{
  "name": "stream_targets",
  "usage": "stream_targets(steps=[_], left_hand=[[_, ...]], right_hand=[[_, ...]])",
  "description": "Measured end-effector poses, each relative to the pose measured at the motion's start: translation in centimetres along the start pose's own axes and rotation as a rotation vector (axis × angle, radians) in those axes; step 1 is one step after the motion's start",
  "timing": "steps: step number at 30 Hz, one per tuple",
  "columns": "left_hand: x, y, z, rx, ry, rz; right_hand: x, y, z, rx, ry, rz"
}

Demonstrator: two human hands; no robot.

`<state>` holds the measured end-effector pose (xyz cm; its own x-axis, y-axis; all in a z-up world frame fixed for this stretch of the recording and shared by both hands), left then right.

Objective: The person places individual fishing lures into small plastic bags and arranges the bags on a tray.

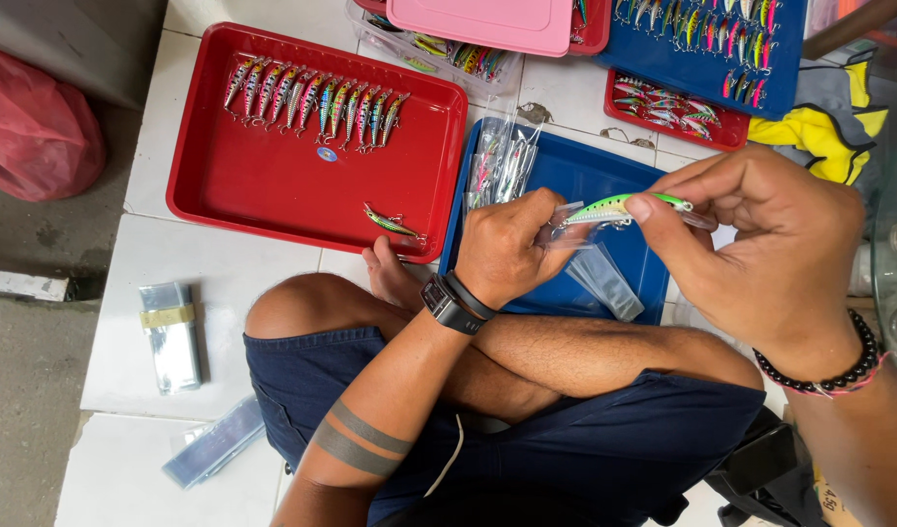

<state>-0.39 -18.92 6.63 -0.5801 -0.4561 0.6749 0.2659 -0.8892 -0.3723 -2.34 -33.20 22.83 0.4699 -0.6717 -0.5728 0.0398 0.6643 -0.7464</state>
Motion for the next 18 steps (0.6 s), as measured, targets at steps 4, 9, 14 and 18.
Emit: stream_targets(steps=[4,9,14,18], left_hand=[[0.2,0.3,-0.1,0.038,-0.016,0.020],[0.3,0.2,0.2,0.064,-0.070,0.015],[0.2,0.4,0.1,0.070,-0.107,0.025],[0.5,0.4,0.3,0.064,-0.128,0.026]], right_hand=[[0.1,0.3,0.7,-0.023,0.017,-0.043],[0.1,1.2,1.3,-0.018,0.003,-0.073],[0.0,1.8,1.5,-0.036,-0.004,-0.042],[0.3,2.1,1.4,0.010,0.026,0.012]])
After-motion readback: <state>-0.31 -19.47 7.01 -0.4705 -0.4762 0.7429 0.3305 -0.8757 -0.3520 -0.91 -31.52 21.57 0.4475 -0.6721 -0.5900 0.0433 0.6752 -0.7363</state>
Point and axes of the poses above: each hand's wrist, its own z-axis towards the middle knuckle, its own y-axis out of the palm, x = y × z, the point moved 3 cm from there along z, towards the middle knuckle, and after that the axes turned 5 degrees about z, right-handed, at the moved point
